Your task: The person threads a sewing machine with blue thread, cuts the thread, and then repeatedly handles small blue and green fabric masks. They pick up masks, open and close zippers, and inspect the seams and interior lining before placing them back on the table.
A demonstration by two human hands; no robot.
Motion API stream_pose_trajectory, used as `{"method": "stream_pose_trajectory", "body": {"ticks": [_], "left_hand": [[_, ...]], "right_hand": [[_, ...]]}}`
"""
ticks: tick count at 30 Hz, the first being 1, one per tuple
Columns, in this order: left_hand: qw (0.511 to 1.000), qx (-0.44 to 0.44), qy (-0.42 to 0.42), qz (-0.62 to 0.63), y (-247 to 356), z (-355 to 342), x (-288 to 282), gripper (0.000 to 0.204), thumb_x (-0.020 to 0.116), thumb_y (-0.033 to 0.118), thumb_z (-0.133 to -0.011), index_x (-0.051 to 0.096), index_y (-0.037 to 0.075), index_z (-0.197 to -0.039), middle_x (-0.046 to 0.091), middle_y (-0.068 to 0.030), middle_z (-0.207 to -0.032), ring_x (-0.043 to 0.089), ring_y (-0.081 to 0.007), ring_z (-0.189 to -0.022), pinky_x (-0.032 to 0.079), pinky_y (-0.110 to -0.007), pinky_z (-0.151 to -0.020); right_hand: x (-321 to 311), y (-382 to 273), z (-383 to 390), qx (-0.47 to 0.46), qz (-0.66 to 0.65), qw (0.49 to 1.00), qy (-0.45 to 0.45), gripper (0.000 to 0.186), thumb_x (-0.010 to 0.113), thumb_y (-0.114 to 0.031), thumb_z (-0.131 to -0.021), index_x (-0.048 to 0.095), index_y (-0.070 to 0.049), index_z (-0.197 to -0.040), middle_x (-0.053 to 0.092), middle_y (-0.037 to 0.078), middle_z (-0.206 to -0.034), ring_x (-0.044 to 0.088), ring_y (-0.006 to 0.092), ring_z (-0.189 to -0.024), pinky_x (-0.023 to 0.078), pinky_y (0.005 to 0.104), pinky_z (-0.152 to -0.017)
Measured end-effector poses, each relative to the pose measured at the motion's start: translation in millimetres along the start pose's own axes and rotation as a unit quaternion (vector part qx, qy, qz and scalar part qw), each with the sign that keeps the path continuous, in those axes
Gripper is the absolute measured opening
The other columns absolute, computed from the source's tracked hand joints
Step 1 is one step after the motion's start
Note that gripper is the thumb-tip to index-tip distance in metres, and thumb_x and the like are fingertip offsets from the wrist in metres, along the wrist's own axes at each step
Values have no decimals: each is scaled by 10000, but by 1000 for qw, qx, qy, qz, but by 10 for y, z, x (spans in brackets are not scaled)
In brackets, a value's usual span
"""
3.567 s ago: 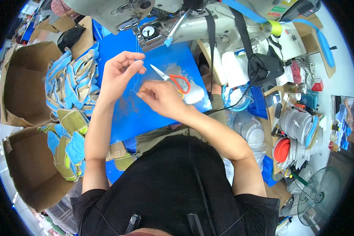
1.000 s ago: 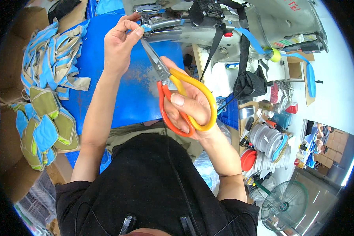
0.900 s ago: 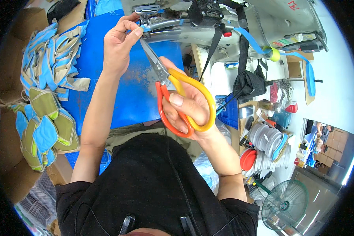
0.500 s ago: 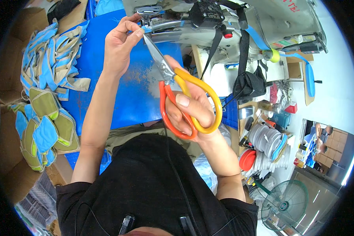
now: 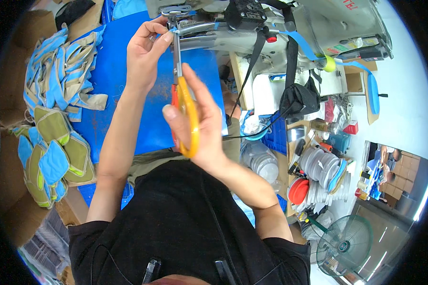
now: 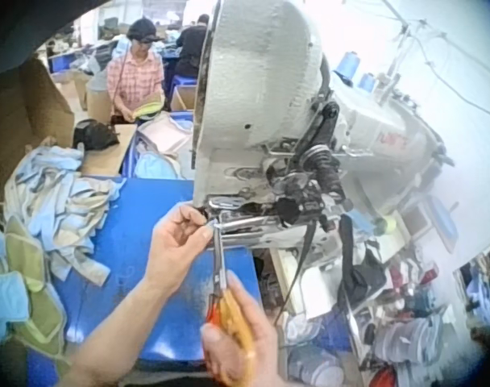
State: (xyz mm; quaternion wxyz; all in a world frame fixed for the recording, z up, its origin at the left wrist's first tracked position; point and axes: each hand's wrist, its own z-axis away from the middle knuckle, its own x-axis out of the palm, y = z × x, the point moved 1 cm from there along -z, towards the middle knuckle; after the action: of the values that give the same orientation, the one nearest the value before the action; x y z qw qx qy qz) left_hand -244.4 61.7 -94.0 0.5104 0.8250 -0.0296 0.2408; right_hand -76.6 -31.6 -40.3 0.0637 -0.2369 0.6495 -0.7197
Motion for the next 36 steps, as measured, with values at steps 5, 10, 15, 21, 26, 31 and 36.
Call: {"method": "stream_pose_trajectory", "body": {"ticks": [5, 10, 15, 21, 26, 31, 36], "left_hand": [[999, -28, 28, 25, -46, -4, 48, 125, 712, 40, -919, 626, 23, -1008, 535, -153, -1396, 609, -128, -1069, 512, -285, -900], [995, -27, 18, 94, -55, 34, 33, 103, 698, 44, -910, 632, 29, -987, 536, -163, -1389, 607, -144, -1074, 511, -298, -906], [997, -23, 28, 64, -17, 24, 96, 95, 698, 43, -905, 630, 29, -969, 535, -167, -1385, 604, -168, -1108, 529, -308, -919], [997, -28, 37, 64, 12, 15, 117, 82, 691, 31, -901, 616, 27, -933, 557, -160, -1350, 625, -164, -1064, 564, -301, -870], [997, -32, 48, 57, 27, 11, 129, 81, 683, 18, -887, 607, 29, -914, 576, -145, -1324, 628, -156, -1016, 563, -298, -842], [996, -42, 48, 66, 4, -16, 109, 89, 686, 23, -873, 605, 31, -908, 583, -136, -1308, 627, -146, -979, 554, -292, -820], [996, -52, 55, 50, 44, -26, 114, 93, 686, 27, -867, 601, 38, -902, 592, -126, -1287, 616, -136, -952, 538, -283, -790]], "right_hand": [[18, -188, 61, 85, -203, 976, -3, 693, 575, -144, -1012, 234, -86, -1613, 537, 38, -722, 438, 72, -441, 385, 198, -454], [158, -235, 40, 60, -186, 980, 16, 676, 582, -113, -1008, 257, -51, -1597, 524, 22, -719, 436, 58, -448, 353, 206, -413], [263, -27, 40, -5, -61, 997, 48, 697, 608, -144, -992, 263, -42, -1588, 520, 14, -714, 424, 46, -464, 332, 197, -428], [177, -33, 18, 1, -94, 996, 2, 666, 577, -165, -1009, 252, -52, -1580, 528, 30, -751, 448, 57, -483, 358, 201, -436], [286, -70, -10, 15, -206, 978, 14, 624, 518, -225, -1036, 253, -68, -1578, 521, 41, -765, 437, 61, -483, 356, 188, -441], [415, -63, -16, 4, -311, 950, 2, 605, 498, -269, -1052, 261, -79, -1576, 519, 48, -774, 408, 60, -493, 350, 179, -442], [307, -57, -2, 0, -164, 987, 2, 623, 538, -170, -1040, 236, -86, -1579, 530, 31, -771, 453, 60, -493, 366, 197, -447]]}}
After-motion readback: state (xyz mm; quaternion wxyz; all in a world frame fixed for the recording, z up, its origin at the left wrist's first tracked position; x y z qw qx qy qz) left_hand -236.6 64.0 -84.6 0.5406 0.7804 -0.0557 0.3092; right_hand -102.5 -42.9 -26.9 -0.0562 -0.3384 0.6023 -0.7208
